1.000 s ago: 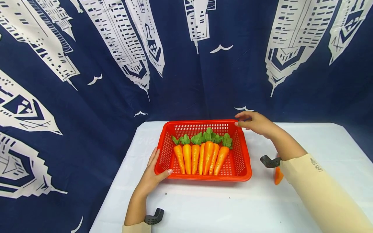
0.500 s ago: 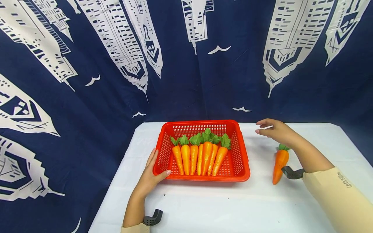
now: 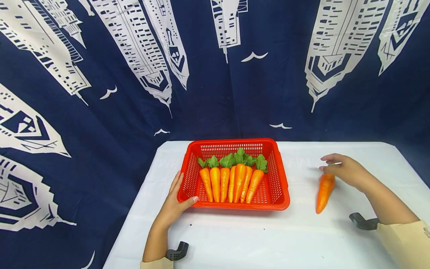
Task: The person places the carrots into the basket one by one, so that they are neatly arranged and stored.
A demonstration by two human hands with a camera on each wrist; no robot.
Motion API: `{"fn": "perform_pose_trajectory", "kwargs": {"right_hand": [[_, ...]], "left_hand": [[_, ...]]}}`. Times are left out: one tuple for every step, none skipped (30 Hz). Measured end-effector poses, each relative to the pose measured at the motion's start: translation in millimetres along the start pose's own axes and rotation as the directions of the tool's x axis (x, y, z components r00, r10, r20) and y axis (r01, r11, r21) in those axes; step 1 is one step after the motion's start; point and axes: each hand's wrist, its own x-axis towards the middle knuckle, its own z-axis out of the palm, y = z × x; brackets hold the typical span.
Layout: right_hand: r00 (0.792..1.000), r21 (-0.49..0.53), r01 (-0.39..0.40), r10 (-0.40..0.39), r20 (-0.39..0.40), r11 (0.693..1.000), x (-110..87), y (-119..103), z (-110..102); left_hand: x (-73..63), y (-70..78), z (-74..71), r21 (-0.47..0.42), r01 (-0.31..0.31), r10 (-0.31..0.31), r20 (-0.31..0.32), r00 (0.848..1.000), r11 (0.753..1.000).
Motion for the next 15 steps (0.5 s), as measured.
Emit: {"fn": "perform_pose_trajectory", "kwargs": {"right_hand": [[1.0, 0.005, -0.004, 0.004, -0.002, 1.0, -2.4, 4.3, 0.7], [1.0, 0.006, -0.006, 0.006, -0.006, 1.0, -4.6, 8.2, 1.8], [1.0, 0.01, -0.008, 0.008, -0.009, 1.0, -6.7, 12.1, 3.1], [1.0, 0.014, -0.006, 0.006, -0.013, 1.0, -8.6, 15.9, 4.9], [1.0, 0.018, 0.001, -0.001, -0.017, 1.0, -10.3, 19.4, 6.8], [1.0, 0.022, 0.008, -0.007, -0.019, 1.0, -11.8, 22.5, 9.0], [1.0, 0.024, 0.016, -0.015, -0.021, 1.0, -13.4, 25.2, 11.6], [0.999, 0.023, 0.026, -0.025, -0.024, 0.999, -14.6, 27.7, 14.5], [0.999, 0.026, 0.036, -0.035, -0.028, 0.999, -15.5, 30.4, 17.5], [0.998, 0.025, 0.045, -0.045, -0.032, 0.999, -16.2, 32.6, 20.7], [0.998, 0.02, 0.042, -0.041, -0.039, 0.999, -16.8, 34.3, 23.8], [0.998, 0.015, 0.039, -0.038, -0.045, 0.999, -17.1, 35.9, 26.5], [0.998, 0.016, 0.031, -0.03, -0.049, 0.999, -17.6, 37.2, 28.8], [0.998, 0.013, 0.024, -0.023, -0.055, 1.0, -18.0, 38.5, 30.7], [0.998, 0.013, 0.016, -0.016, -0.057, 1.0, -18.2, 39.9, 32.1]], "left_hand": [[0.1, 0.3, 0.1, 0.0, 0.001, -0.001, 0.001, 1.0, 1.0], [0.4, 0.4, -0.1, -0.004, 0.005, -0.005, -0.001, 1.0, 1.0], [0.5, 0.4, 0.0, -0.003, 0.003, -0.003, -0.001, 1.0, 1.0], [0.6, 0.6, 0.0, -0.004, 0.003, -0.003, -0.002, 1.0, 1.0], [0.7, 0.6, -0.1, -0.002, 0.001, -0.001, -0.001, 1.0, 1.0], [0.9, 0.6, -0.1, -0.001, 0.0, 0.0, -0.002, 1.0, 1.0], [0.8, 0.7, -0.1, 0.0, -0.001, 0.001, -0.001, 1.0, 1.0], [0.8, 0.7, -0.1, 0.0, -0.002, 0.002, -0.001, 1.0, 1.0], [0.6, 1.0, 0.2, -0.001, -0.001, 0.001, -0.001, 1.0, 1.0], [0.3, 1.1, 0.3, -0.003, 0.001, -0.001, -0.002, 1.0, 1.0], [0.3, 1.1, 0.4, -0.004, 0.002, -0.002, -0.002, 1.0, 1.0], [0.3, 1.0, 0.6, -0.006, 0.003, -0.003, -0.003, 1.0, 1.0], [0.1, 1.0, 0.7, -0.008, 0.005, -0.005, -0.005, 1.0, 1.0], [0.1, 0.8, 0.9, -0.01, 0.005, -0.005, -0.006, 1.0, 1.0], [0.1, 0.7, 1.1, -0.011, 0.005, -0.005, -0.006, 1.0, 1.0]]}}
